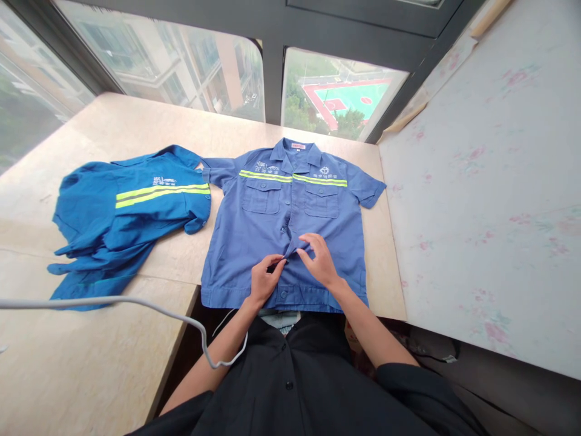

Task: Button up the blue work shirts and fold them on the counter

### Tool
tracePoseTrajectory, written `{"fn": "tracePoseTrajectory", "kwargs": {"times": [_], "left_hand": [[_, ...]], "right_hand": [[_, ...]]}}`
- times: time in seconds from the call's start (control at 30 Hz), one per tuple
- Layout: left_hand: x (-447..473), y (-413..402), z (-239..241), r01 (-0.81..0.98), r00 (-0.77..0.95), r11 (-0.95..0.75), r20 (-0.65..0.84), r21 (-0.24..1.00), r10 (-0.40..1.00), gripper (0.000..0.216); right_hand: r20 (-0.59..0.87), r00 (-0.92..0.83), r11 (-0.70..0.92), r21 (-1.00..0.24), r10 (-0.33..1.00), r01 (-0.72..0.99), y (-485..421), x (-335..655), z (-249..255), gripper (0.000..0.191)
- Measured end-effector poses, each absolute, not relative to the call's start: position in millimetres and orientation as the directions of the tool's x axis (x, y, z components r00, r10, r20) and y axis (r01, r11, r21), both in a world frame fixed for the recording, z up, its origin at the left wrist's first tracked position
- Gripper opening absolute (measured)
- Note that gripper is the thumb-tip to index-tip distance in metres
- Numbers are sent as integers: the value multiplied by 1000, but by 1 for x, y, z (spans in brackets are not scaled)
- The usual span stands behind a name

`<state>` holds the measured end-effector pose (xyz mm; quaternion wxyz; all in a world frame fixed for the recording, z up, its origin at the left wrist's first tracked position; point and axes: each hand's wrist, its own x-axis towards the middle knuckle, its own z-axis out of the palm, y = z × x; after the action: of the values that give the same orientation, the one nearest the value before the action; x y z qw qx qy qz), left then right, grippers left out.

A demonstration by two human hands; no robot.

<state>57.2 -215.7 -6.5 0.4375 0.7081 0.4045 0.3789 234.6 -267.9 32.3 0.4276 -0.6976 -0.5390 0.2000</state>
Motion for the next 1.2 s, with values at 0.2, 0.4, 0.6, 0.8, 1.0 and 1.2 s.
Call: {"fn": "tracePoseTrajectory", "kwargs": {"times": [0.2, 0.4, 0.6, 0.8, 1.0, 1.2], "left_hand": [[56, -215, -3, 220, 364, -251, 159, 943, 918, 19], [56, -213, 0, 211, 363, -242, 154, 947, 919, 20], [56, -214, 0, 198, 366, -238, 154, 951, 918, 20], [62, -195, 18, 299, 376, -229, 106, 926, 920, 24], [74, -166, 42, 511, 540, -179, -152, 841, 828, 28], [79, -163, 40, 562, 508, -88, -260, 822, 822, 30]], "right_hand": [[-612, 149, -579, -787, 777, -212, -289, 208, 40, 18], [-745, 102, -559, -575, 659, -597, -278, 200, 41, 12], [-792, 110, -572, -522, 600, -633, -265, 197, 37, 15], [-785, 122, -569, -537, 607, -622, -266, 195, 32, 14], [-766, 127, -554, -558, 630, -618, -267, 195, 30, 13], [-733, 163, -516, -601, 660, -611, -270, 193, 28, 15]]}}
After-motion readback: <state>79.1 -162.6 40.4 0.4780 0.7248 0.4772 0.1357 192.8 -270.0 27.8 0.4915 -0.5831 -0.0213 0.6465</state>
